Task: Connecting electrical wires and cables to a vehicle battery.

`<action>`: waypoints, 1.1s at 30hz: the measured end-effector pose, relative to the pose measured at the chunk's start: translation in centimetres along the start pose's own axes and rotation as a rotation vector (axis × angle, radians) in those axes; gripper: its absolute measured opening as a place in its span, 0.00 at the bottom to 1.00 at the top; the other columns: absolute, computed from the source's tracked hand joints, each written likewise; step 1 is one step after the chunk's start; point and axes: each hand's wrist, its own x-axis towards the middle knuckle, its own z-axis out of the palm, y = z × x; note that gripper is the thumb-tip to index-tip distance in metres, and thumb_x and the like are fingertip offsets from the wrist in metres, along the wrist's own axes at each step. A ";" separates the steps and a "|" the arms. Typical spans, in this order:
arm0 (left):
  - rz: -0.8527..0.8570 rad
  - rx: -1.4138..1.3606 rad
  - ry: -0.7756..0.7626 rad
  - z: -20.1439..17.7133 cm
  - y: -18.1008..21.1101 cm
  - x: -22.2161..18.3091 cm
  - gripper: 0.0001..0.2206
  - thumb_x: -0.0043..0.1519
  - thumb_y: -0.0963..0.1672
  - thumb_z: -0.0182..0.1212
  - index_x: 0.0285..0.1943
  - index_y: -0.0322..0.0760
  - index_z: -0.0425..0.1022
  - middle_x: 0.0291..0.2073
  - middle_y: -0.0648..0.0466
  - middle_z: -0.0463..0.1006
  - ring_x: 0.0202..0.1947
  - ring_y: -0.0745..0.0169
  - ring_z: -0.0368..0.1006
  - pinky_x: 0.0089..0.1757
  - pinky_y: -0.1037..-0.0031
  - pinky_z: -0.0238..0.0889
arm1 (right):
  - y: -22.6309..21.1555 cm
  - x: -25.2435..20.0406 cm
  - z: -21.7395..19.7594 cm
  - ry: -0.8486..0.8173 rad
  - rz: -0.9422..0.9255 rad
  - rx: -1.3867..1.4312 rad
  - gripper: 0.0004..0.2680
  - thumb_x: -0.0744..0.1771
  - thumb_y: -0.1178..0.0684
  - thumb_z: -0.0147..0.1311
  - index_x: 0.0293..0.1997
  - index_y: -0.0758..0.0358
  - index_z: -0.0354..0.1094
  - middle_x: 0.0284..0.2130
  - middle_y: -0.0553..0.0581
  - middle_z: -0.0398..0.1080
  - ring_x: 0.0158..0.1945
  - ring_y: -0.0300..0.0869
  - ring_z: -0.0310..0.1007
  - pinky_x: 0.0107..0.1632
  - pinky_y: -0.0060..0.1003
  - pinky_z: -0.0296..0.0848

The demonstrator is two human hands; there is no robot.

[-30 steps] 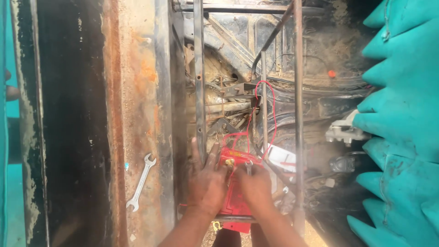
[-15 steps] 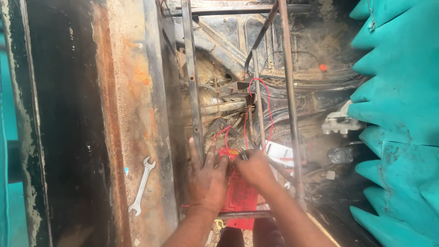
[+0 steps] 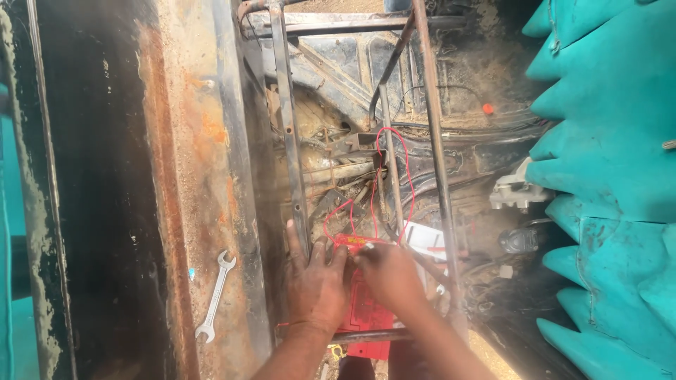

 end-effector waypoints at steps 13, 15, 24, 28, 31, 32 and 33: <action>-0.001 -0.026 -0.015 -0.3 0.0 0.3 0.22 0.53 0.46 0.63 0.60 0.50 0.79 0.58 0.48 0.70 0.75 0.20 0.36 0.55 0.41 0.56 | 1.2 1.1 2.2 -0.256 0.129 0.082 0.11 0.63 0.46 0.57 0.31 0.66 0.78 0.29 0.70 0.76 0.37 0.62 0.78 0.44 0.52 0.75; 0.006 -0.017 -0.003 0.0 -0.1 0.2 0.21 0.54 0.45 0.62 0.59 0.51 0.79 0.57 0.50 0.71 0.75 0.20 0.37 0.56 0.42 0.56 | 0.7 1.3 2.2 -0.264 0.199 0.124 0.11 0.62 0.46 0.58 0.30 0.65 0.79 0.28 0.70 0.76 0.37 0.61 0.79 0.44 0.52 0.75; -0.023 0.025 -0.047 0.6 -0.1 0.5 0.18 0.58 0.49 0.60 0.58 0.53 0.77 0.57 0.49 0.70 0.75 0.21 0.36 0.53 0.43 0.60 | 0.7 1.8 2.3 -0.339 0.312 0.180 0.12 0.60 0.44 0.58 0.32 0.62 0.81 0.28 0.67 0.79 0.38 0.57 0.82 0.47 0.48 0.77; -0.048 0.040 -0.151 -0.6 0.4 1.1 0.25 0.52 0.46 0.63 0.63 0.55 0.74 0.61 0.49 0.68 0.76 0.23 0.33 0.53 0.46 0.60 | -0.1 2.4 1.8 -0.307 0.294 0.039 0.13 0.62 0.43 0.58 0.34 0.65 0.79 0.32 0.71 0.77 0.42 0.61 0.78 0.49 0.52 0.75; -0.058 0.036 -0.199 -1.1 0.6 1.1 0.28 0.50 0.45 0.64 0.64 0.55 0.74 0.62 0.48 0.67 0.75 0.23 0.31 0.54 0.46 0.58 | 0.6 2.3 2.5 -0.350 0.294 0.003 0.13 0.63 0.43 0.57 0.35 0.65 0.79 0.33 0.72 0.76 0.43 0.62 0.78 0.50 0.52 0.74; -0.046 0.052 -0.173 -1.1 0.6 1.0 0.26 0.52 0.44 0.64 0.63 0.56 0.75 0.62 0.48 0.68 0.75 0.21 0.32 0.54 0.45 0.58 | 1.1 2.3 3.0 -0.335 0.266 0.015 0.12 0.62 0.45 0.56 0.35 0.65 0.79 0.33 0.72 0.76 0.43 0.62 0.78 0.50 0.52 0.75; -0.046 0.053 -0.176 -0.8 0.5 0.9 0.26 0.52 0.44 0.64 0.63 0.56 0.75 0.62 0.48 0.68 0.75 0.21 0.32 0.54 0.45 0.58 | 0.7 2.3 2.8 -0.337 0.267 0.015 0.12 0.62 0.45 0.56 0.35 0.65 0.79 0.33 0.72 0.76 0.43 0.62 0.78 0.50 0.52 0.75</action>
